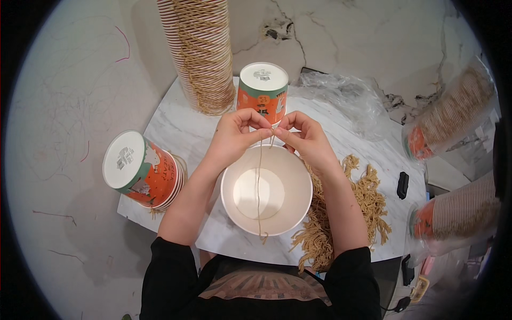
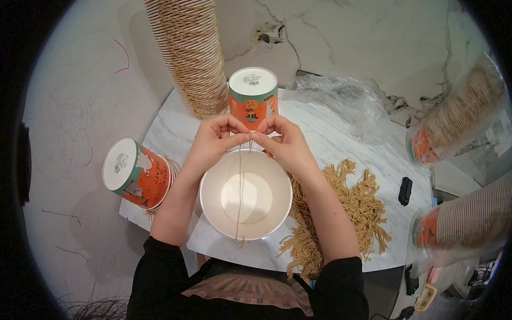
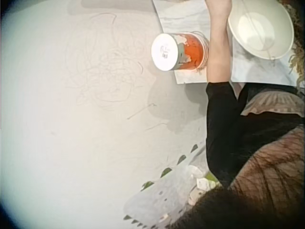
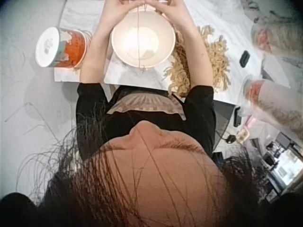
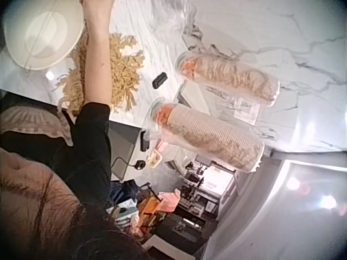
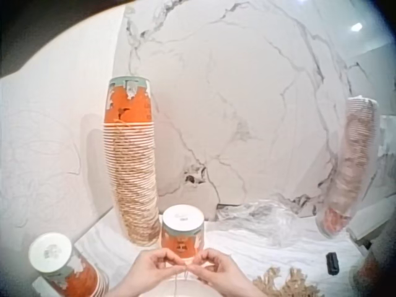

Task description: Attaching a thin string to a decorative paper cup by threading it through pre-punched holes.

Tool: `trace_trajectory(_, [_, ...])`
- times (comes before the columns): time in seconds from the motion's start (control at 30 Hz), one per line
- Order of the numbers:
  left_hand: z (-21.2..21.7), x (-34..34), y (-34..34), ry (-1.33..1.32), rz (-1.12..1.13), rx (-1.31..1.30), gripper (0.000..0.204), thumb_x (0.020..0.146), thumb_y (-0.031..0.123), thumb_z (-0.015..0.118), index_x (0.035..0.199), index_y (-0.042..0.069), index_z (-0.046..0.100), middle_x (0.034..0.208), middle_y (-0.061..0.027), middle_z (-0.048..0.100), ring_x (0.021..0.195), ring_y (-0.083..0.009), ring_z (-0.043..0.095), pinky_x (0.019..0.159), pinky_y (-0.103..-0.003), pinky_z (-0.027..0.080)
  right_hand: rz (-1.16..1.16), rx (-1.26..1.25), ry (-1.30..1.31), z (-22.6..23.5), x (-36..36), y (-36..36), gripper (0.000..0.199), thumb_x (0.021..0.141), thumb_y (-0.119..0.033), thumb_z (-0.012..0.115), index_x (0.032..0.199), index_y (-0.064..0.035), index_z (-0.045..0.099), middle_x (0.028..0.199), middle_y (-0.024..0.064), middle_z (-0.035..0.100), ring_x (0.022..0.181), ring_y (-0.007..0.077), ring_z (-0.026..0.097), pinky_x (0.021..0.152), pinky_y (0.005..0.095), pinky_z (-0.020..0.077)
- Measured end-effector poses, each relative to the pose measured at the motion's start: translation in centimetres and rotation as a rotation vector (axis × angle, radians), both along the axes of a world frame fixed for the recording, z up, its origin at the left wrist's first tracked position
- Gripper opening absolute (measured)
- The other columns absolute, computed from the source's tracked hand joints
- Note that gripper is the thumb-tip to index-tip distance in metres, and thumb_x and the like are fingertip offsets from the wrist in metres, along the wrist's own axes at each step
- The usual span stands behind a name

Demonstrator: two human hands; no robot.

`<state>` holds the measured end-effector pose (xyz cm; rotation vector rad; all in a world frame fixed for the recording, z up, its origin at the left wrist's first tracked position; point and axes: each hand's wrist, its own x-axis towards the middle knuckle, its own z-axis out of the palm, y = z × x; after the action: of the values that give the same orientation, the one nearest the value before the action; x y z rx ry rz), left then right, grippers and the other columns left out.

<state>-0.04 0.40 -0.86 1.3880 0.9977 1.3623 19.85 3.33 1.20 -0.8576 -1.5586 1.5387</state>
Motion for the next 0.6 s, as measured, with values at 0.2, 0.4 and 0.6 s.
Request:
trace_trajectory(0.2, [0.0, 0.2, -0.1, 0.004, 0.038, 0.016, 0.010, 0.083, 0.000, 0.077, 0.090, -0.001, 0.070, 0.085, -0.0046, 0.071, 0.081, -0.0078, 0.065, 0.072, -0.023, 0.050, -0.040, 0.162, -0.099, -0.5, -0.3, -0.3, 0.013, 0.094, -0.012, 0.070, 0.096, -0.0019, 0.063, 0.082, -0.0032, 0.060, 0.060, 0.0010, 0.050, 0.054, 0.0190, 0.0413])
trace_trajectory(0.4, [0.1, 0.4, -0.2, 0.101, 0.081, 0.036, 0.010, 0.084, -0.004, 0.075, 0.092, -0.002, 0.070, 0.088, -0.0052, 0.072, 0.082, -0.0072, 0.065, 0.074, -0.021, 0.051, -0.087, 0.284, -0.181, -1.2, -0.5, -0.2, 0.013, 0.094, -0.012, 0.069, 0.095, 0.0005, 0.065, 0.076, -0.0006, 0.063, 0.063, 0.0056, 0.052, 0.057, 0.0241, 0.0438])
trace_trajectory(0.6, [0.2, 0.4, -0.3, 0.102, 0.112, 0.012, 0.011, 0.080, -0.001, 0.077, 0.089, -0.002, 0.071, 0.085, -0.0061, 0.072, 0.080, -0.0099, 0.066, 0.075, -0.025, 0.052, -0.078, 0.331, -0.193, -1.2, -0.6, -0.2, 0.014, 0.094, -0.012, 0.069, 0.096, 0.0017, 0.066, 0.076, 0.0013, 0.065, 0.063, 0.0062, 0.053, 0.057, 0.0247, 0.0446])
